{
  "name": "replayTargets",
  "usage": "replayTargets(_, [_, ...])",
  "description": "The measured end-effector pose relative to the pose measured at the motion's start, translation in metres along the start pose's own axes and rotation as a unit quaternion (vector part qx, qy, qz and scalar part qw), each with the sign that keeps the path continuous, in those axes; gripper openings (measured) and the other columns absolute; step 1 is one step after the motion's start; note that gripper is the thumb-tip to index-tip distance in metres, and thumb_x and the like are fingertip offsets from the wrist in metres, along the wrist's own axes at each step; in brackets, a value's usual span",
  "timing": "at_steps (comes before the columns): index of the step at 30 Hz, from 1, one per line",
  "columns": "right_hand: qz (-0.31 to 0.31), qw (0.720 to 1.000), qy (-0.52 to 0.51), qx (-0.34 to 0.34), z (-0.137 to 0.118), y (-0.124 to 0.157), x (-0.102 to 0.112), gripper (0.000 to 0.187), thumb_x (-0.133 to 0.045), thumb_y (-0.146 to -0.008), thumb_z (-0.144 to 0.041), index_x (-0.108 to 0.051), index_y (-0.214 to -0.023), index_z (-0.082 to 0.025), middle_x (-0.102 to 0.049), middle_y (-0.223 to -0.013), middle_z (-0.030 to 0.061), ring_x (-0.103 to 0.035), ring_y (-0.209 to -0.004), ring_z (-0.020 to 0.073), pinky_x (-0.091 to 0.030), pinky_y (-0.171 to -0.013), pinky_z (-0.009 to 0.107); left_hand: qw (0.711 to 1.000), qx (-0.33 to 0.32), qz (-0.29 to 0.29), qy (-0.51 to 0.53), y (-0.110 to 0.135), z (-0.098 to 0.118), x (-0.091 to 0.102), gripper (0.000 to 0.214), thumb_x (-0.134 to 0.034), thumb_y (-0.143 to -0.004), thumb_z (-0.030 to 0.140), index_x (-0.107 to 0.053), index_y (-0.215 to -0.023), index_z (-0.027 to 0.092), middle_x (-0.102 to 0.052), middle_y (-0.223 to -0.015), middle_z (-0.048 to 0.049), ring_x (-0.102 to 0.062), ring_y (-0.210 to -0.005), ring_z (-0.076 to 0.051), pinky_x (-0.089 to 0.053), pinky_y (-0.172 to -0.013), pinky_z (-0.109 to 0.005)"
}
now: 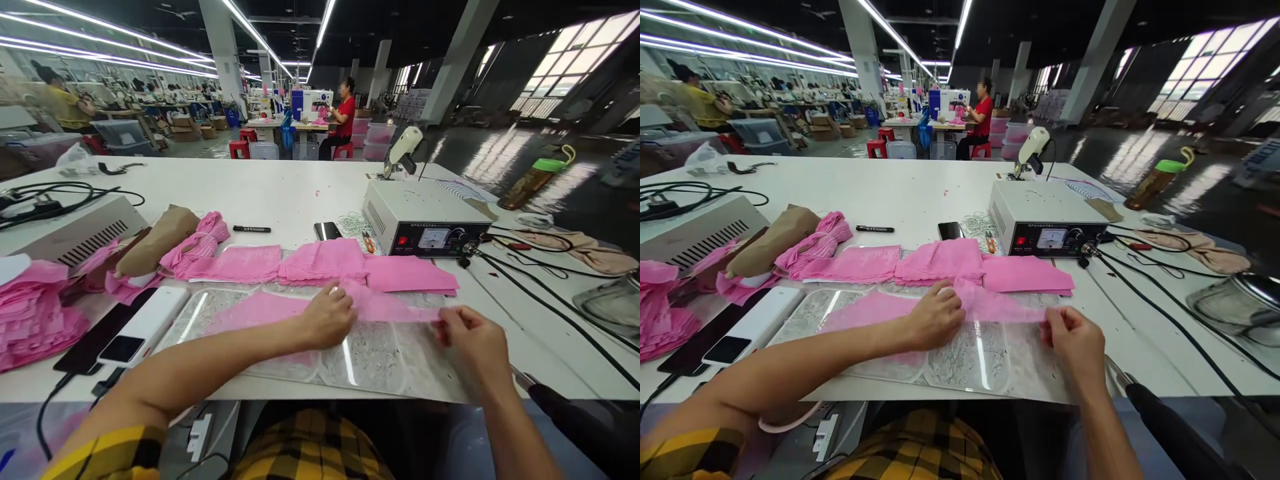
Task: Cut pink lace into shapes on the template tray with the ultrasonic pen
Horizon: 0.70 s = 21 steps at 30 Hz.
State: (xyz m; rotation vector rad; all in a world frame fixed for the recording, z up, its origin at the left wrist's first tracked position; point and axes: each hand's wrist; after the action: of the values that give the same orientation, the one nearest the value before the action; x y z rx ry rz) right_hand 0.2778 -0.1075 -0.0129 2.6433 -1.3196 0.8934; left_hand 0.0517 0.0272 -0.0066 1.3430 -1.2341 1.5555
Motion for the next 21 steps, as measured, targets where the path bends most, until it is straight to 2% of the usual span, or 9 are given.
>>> replayTargets(3, [-0.046, 0.992, 0.107, -0.044, 0.037, 0.024, 0.012, 0.032, -0.051, -0.068, -0.05, -0.053, -0.049, -0.024, -0.053, -0.039, 0.001, -0.05, -0.037, 0.0173, -0.038, -0.041, 0.03, 0.994, -0.103, -0.007, -0.034, 0.021, 0.015, -0.009, 0.016, -0.051, -0.085, 0.017, -0.064, -0.075, 0.018, -0.064, -0.077, -0.0064, -0.055, -0.078, -0.02, -0.033, -0.106, -0.045])
replayTargets(7, [-0.05, 0.977, 0.202, -0.044, 0.057, 0.037, 0.028, 0.032, -0.047, -0.067, -0.054, -0.054, -0.052, -0.026, -0.058, -0.048, 0.0008, -0.053, -0.046, 0.0191, -0.039, -0.049, 0.032, 0.993, -0.117, -0.014, 0.02, 0.024, 0.018, -0.005, 0.015, -0.055, -0.085, 0.029, -0.063, -0.078, 0.018, -0.064, -0.084, -0.0065, -0.057, -0.081, -0.02, -0.035, -0.104, -0.042])
replayTargets(11, [-0.066, 0.974, 0.205, -0.064, 0.054, 0.041, 0.038, 0.028, -0.052, -0.065, -0.055, -0.058, -0.065, -0.027, -0.063, -0.056, 0.0015, -0.058, -0.052, 0.022, -0.041, -0.052, 0.033, 0.991, -0.121, -0.018, 0.061, 0.021, 0.014, -0.002, 0.017, -0.051, -0.091, 0.03, -0.063, -0.088, 0.019, -0.066, -0.099, -0.0074, -0.06, -0.092, -0.02, -0.034, -0.106, -0.041])
replayTargets(15, [-0.028, 0.98, 0.193, -0.031, 0.047, 0.04, 0.034, 0.031, -0.052, -0.07, -0.056, -0.06, -0.08, -0.027, -0.064, -0.061, -0.0003, -0.06, -0.056, 0.0211, -0.042, -0.057, 0.033, 0.991, -0.112, -0.023, 0.074, 0.021, 0.01, -0.004, 0.019, -0.048, -0.094, 0.029, -0.064, -0.096, 0.019, -0.066, -0.105, -0.0078, -0.061, -0.096, -0.019, -0.033, -0.107, -0.04])
replayTargets(18, [-0.062, 0.976, 0.207, 0.006, 0.042, 0.031, 0.027, 0.028, -0.051, -0.072, -0.053, -0.061, -0.078, -0.027, -0.065, -0.063, -0.001, -0.06, -0.055, 0.0195, -0.04, -0.054, 0.031, 0.989, -0.113, -0.038, 0.085, 0.017, 0.005, -0.003, 0.017, -0.051, -0.093, 0.029, -0.065, -0.094, 0.019, -0.067, -0.104, -0.0067, -0.062, -0.096, -0.019, -0.035, -0.105, -0.039])
replayTargets(21, [-0.103, 0.97, 0.218, 0.026, 0.038, 0.013, 0.021, 0.024, -0.049, -0.073, -0.048, -0.061, -0.069, -0.027, -0.065, -0.061, -0.001, -0.057, -0.051, 0.0178, -0.037, -0.05, 0.03, 0.991, -0.079, -0.066, 0.088, -0.002, -0.002, 0.002, 0.014, -0.054, -0.091, 0.023, -0.066, -0.085, 0.018, -0.068, -0.094, -0.0052, -0.062, -0.089, -0.018, -0.041, -0.094, -0.035])
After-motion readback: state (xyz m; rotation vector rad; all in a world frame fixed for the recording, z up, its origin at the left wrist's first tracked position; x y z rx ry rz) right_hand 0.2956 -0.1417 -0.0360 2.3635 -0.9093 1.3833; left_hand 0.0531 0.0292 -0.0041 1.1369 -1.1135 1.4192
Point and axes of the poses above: each hand's wrist, its own y-axis away from the middle knuckle, its own x-axis out of the back of the hand, z = x × y
